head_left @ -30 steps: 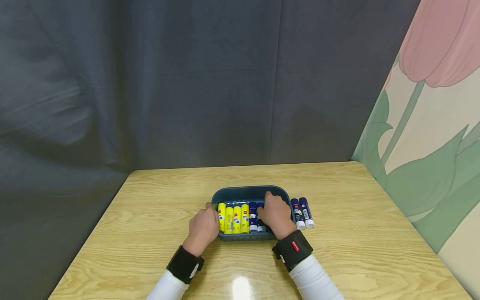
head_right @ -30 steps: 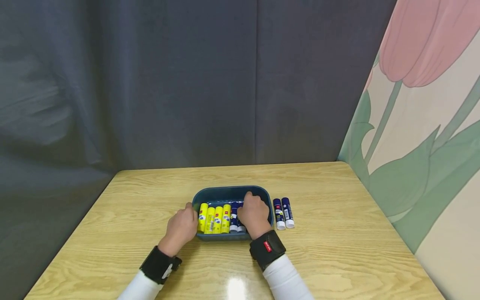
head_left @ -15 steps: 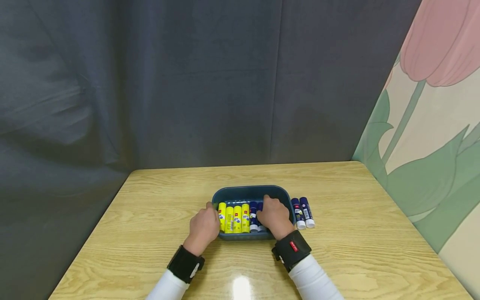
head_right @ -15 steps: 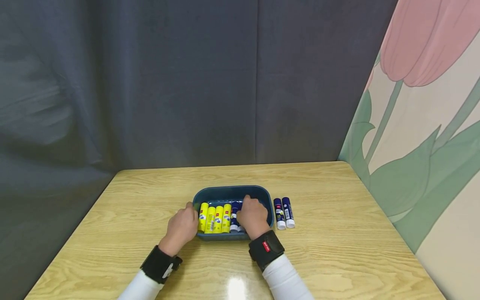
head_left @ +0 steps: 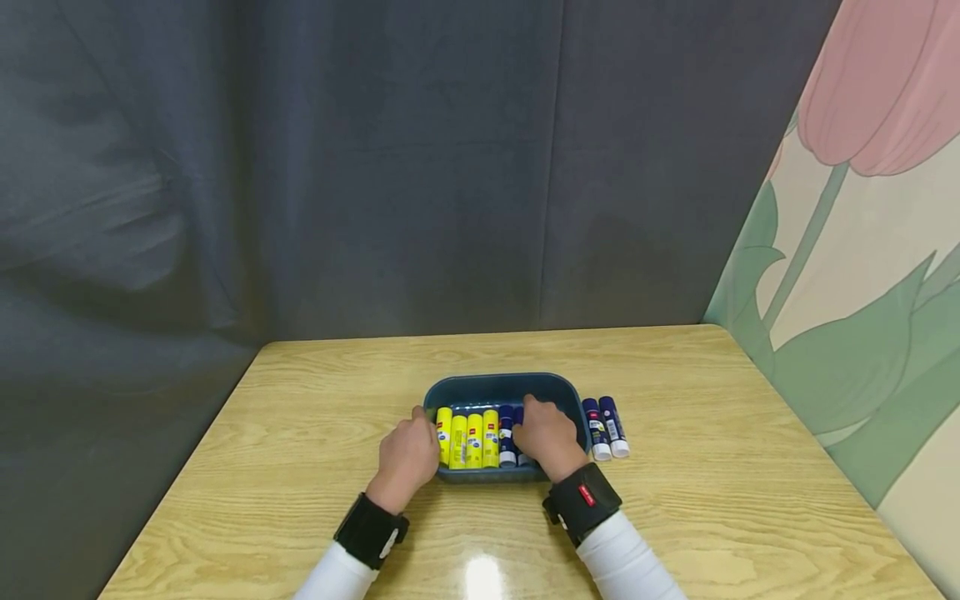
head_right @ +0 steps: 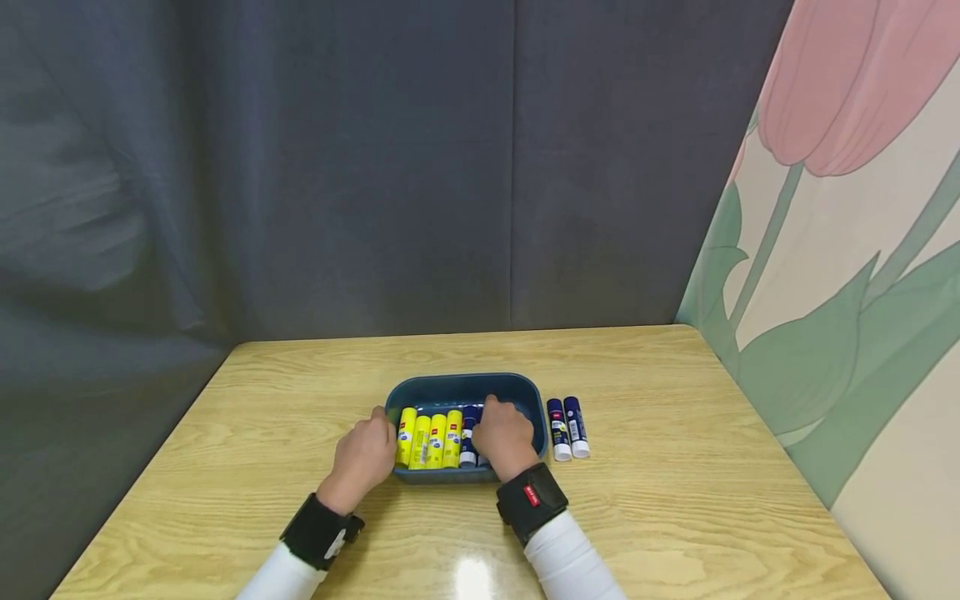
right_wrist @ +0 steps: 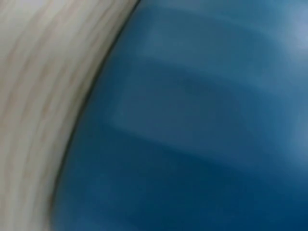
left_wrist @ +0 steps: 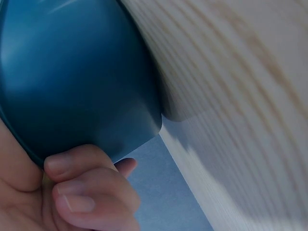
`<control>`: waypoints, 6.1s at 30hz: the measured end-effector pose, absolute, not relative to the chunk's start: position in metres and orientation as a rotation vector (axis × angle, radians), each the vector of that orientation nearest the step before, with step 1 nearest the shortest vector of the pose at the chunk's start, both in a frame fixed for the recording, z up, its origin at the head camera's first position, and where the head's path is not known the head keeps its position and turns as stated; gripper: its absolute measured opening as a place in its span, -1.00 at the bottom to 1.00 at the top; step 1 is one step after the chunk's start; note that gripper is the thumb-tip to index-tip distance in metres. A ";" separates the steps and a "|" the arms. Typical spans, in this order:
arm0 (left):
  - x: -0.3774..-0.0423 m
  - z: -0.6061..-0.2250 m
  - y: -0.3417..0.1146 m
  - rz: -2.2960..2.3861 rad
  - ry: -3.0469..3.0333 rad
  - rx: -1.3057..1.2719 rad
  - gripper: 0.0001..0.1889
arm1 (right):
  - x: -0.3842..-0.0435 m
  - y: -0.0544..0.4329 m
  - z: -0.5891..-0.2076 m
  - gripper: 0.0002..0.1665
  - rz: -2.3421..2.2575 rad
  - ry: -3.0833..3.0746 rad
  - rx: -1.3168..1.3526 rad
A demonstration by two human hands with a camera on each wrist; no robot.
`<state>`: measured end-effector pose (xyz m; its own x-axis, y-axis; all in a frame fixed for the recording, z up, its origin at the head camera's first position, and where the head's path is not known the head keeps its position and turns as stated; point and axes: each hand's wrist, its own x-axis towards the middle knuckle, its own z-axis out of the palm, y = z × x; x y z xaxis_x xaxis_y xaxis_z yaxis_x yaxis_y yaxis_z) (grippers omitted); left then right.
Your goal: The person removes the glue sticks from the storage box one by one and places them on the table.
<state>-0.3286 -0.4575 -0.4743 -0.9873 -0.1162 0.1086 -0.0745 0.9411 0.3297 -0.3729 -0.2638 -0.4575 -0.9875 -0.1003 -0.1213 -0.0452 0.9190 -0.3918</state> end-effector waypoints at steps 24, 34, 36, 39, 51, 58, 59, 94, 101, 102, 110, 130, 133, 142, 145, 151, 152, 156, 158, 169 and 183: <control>-0.328 -0.475 -0.458 -0.514 -2.969 0.143 -0.57 | -0.376 -0.267 -0.461 -0.40 -0.434 2.943 -0.126; -0.328 -0.474 -0.458 -0.514 -2.962 0.144 -0.58 | -0.375 -0.269 -0.462 -0.36 -0.385 2.975 -0.179; -0.328 -0.474 -0.458 -0.527 -2.959 0.143 -0.58 | -0.375 -0.269 -0.462 -0.36 -0.383 2.979 -0.187; -0.327 -0.474 -0.458 -0.535 -2.962 0.145 -0.58 | -0.375 -0.269 -0.463 -0.35 -0.373 2.980 -0.202; -0.328 -0.475 -0.457 -0.538 -2.945 0.136 -0.62 | -0.376 -0.272 -0.467 -0.32 -0.338 3.002 -0.213; -0.329 -0.476 -0.457 -0.542 -2.934 0.130 -0.65 | -0.377 -0.273 -0.469 -0.29 -0.314 3.003 -0.206; -0.329 -0.476 -0.457 -0.542 -2.936 0.131 -0.65 | -0.376 -0.273 -0.469 -0.29 -0.312 3.003 -0.203; -0.329 -0.476 -0.458 -0.557 -2.951 0.138 -0.61 | -0.374 -0.271 -0.466 -0.24 -0.353 2.972 -0.226; -0.329 -0.476 -0.458 -0.547 -2.957 0.143 -0.60 | -0.375 -0.271 -0.467 -0.25 -0.359 2.973 -0.221; -0.329 -0.476 -0.458 -0.546 -2.955 0.141 -0.61 | -0.375 -0.271 -0.467 -0.25 -0.362 2.971 -0.219; -0.329 -0.477 -0.457 -0.558 -2.956 0.145 -0.60 | -0.374 -0.271 -0.467 -0.24 -0.377 2.966 -0.214; -0.328 -0.475 -0.457 -0.545 -2.958 0.142 -0.59 | -0.375 -0.268 -0.465 -0.29 -0.374 2.975 -0.191; -0.329 -0.476 -0.457 -0.538 -2.954 0.139 -0.59 | -0.376 -0.267 -0.465 -0.30 -0.384 2.979 -0.192; -0.330 -0.476 -0.458 -0.542 -2.954 0.145 -0.58 | -0.376 -0.263 -0.459 -0.28 -0.401 2.983 -0.173; -0.330 -0.476 -0.458 -0.534 -2.957 0.150 -0.58 | -0.375 -0.263 -0.457 -0.28 -0.410 2.981 -0.174; -0.330 -0.476 -0.458 -0.526 -2.952 0.149 -0.59 | -0.374 -0.260 -0.452 -0.30 -0.449 2.989 -0.200; -0.330 -0.476 -0.458 -0.526 -2.952 0.150 -0.59 | -0.374 -0.259 -0.451 -0.30 -0.455 2.988 -0.200; -0.330 -0.475 -0.457 -0.532 -2.957 0.150 -0.59 | -0.374 -0.257 -0.448 -0.29 -0.465 2.982 -0.188; -0.330 -0.475 -0.457 -0.537 -2.957 0.145 -0.59 | -0.374 -0.255 -0.446 -0.29 -0.463 2.986 -0.191; -0.330 -0.476 -0.458 -0.546 -2.956 0.144 -0.60 | -0.374 -0.247 -0.437 -0.31 -0.513 3.010 -0.224; -0.330 -0.477 -0.459 -0.568 -2.946 0.135 -0.60 | -0.376 -0.226 -0.423 -0.35 -0.592 3.014 -0.187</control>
<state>-0.3299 -0.4587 -0.4766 -0.9865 -0.1139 0.1179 -0.0618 0.9247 0.3756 -0.3758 -0.2255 -0.4230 -0.9906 -0.1314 -0.0393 -0.1067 0.9186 -0.3806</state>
